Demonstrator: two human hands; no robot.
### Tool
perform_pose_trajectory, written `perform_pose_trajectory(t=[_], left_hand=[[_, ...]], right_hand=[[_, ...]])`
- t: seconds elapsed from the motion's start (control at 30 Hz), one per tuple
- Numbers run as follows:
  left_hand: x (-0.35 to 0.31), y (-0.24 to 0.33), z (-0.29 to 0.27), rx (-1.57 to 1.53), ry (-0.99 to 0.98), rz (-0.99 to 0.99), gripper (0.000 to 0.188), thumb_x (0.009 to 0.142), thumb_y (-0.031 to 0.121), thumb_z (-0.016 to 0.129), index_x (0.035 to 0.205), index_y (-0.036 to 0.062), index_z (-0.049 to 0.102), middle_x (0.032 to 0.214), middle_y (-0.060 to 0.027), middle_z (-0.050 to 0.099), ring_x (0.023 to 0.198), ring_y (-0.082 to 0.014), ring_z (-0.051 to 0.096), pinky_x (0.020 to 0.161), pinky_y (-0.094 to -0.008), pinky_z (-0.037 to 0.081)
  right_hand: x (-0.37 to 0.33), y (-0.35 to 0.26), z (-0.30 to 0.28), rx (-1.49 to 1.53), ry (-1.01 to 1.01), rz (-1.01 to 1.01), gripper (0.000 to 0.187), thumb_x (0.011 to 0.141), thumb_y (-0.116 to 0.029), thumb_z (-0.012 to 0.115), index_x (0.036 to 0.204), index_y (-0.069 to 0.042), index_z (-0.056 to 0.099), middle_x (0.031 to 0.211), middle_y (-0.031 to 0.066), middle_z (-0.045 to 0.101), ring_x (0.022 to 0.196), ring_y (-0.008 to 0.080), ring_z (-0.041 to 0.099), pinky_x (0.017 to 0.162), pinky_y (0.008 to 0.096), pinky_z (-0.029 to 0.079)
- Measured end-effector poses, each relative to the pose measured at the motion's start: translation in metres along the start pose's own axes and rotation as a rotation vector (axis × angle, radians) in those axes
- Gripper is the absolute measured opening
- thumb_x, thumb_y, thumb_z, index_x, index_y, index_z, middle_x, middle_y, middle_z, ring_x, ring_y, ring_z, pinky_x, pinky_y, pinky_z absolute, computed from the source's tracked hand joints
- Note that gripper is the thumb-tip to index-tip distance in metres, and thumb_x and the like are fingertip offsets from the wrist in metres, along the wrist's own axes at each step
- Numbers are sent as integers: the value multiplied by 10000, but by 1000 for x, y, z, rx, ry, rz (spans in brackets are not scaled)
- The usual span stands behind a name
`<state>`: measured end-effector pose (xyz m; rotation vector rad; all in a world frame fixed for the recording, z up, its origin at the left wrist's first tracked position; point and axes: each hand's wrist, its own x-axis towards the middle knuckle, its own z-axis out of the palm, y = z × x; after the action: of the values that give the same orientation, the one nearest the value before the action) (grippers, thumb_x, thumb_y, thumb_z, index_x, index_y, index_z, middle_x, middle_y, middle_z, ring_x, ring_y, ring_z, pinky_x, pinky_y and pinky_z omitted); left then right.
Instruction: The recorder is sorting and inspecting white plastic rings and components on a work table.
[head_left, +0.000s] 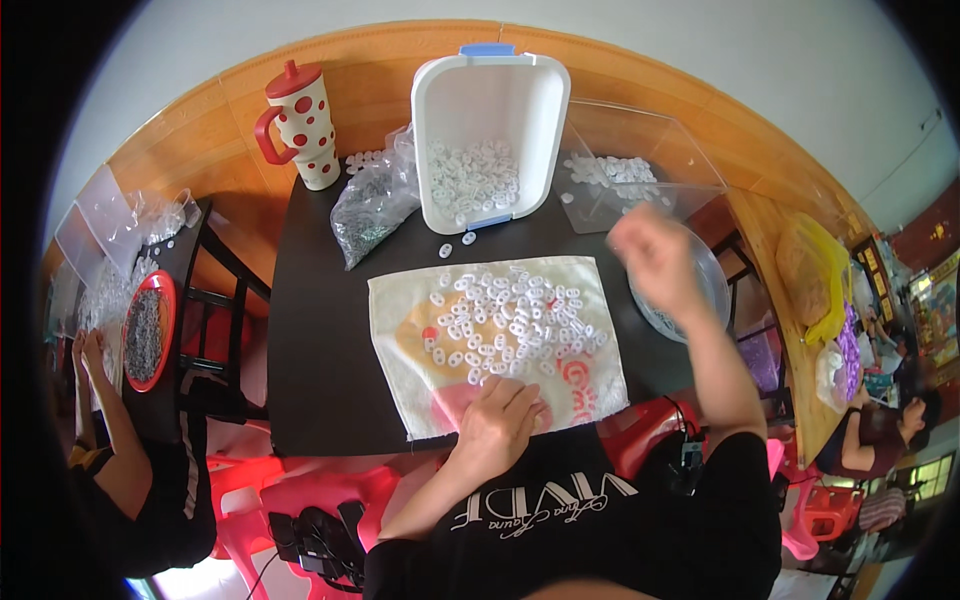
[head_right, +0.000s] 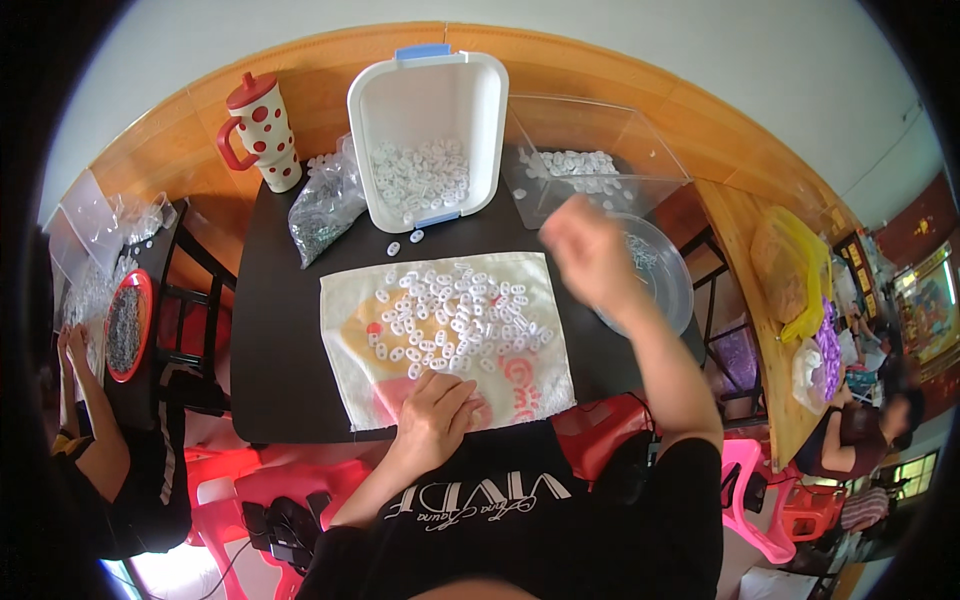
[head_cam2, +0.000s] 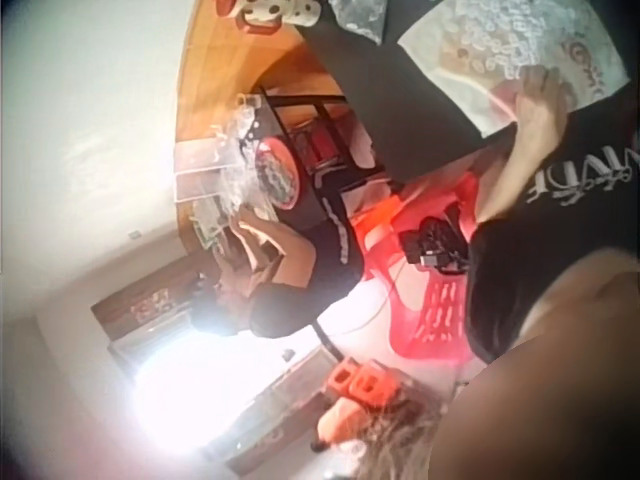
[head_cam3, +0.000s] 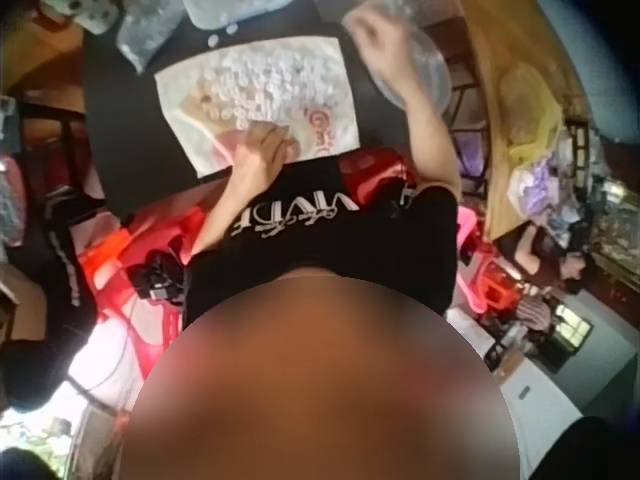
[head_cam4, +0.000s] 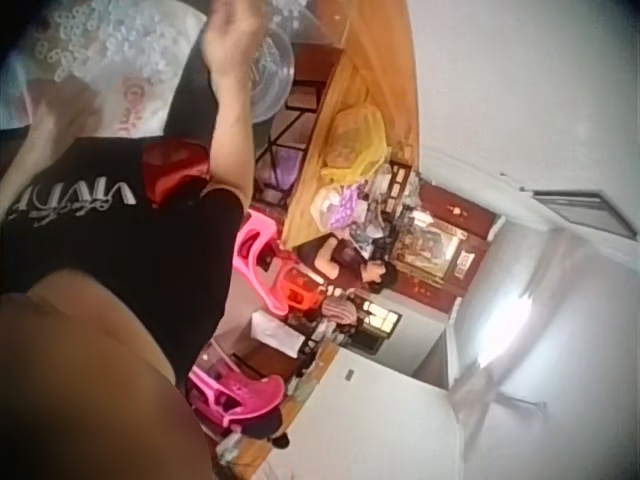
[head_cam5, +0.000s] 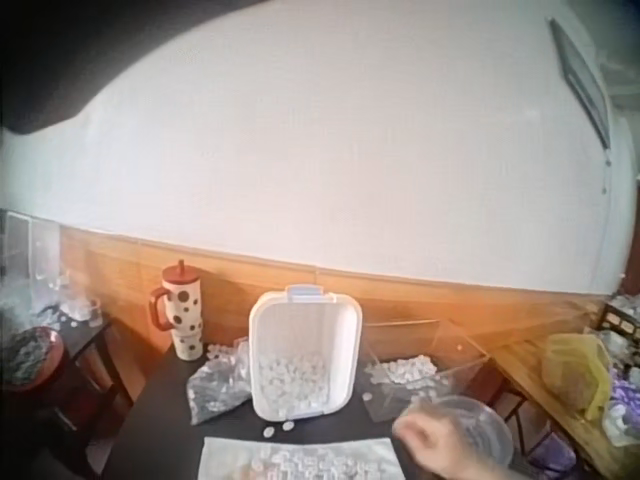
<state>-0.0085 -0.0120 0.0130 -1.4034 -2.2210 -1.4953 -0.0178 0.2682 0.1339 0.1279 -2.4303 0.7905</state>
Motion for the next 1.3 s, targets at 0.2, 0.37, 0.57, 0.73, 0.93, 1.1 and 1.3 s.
perform_pose_trajectory(t=[0.2,0.37,0.57,0.73,0.93,1.1,1.3], left_hand=[[1,-1,1,14,-52,30,282,737,-24,747,1012,-28,682,908,-135,632,812,-326,603,701,-400,513],[2,0,0,-3,-49,17,269,730,-34,743,992,-29,682,903,-129,631,804,-320,594,703,-396,509],[-1,-6,-1,-23,-63,29,243,724,-34,733,962,5,698,902,-112,635,789,-305,585,691,-382,505],[0,-3,-2,13,-105,26,249,704,-37,720,942,37,713,894,-85,638,793,-289,581,673,-374,505],[-2,-3,1,56,-68,49,292,666,-38,714,950,32,716,905,-81,645,826,-288,583,681,-370,520],[-1,2,1,89,-21,29,292,642,-37,706,931,8,711,927,-97,655,850,-309,586,721,-373,526],[-1,6,-17,255,-29,-7,231,675,-41,721,903,-12,695,944,-116,664,868,-325,590,757,-392,527]], right_hand=[[-63,2,75,-251,-345,-56,184,794,4,677,976,-18,686,951,114,615,939,321,621,806,420,515],[-67,-11,93,124,-413,-161,276,778,56,612,1039,-10,676,1048,132,624,1010,343,608,856,419,505],[-68,-14,63,30,-338,-54,215,775,67,662,977,1,689,1029,123,647,973,327,646,811,382,539],[-82,-26,74,4,-352,-70,165,764,31,704,926,0,692,942,108,627,904,308,627,759,384,518],[-72,-30,93,-164,-370,-138,200,750,7,710,948,-22,700,995,107,600,922,318,597,809,416,495],[-66,-30,89,-212,-317,-81,256,752,4,692,1001,-49,719,1015,122,601,965,327,593,834,409,496],[-63,-49,105,-188,-452,-220,274,751,-32,681,1006,-110,744,1262,154,557,1158,358,503,937,482,435]])
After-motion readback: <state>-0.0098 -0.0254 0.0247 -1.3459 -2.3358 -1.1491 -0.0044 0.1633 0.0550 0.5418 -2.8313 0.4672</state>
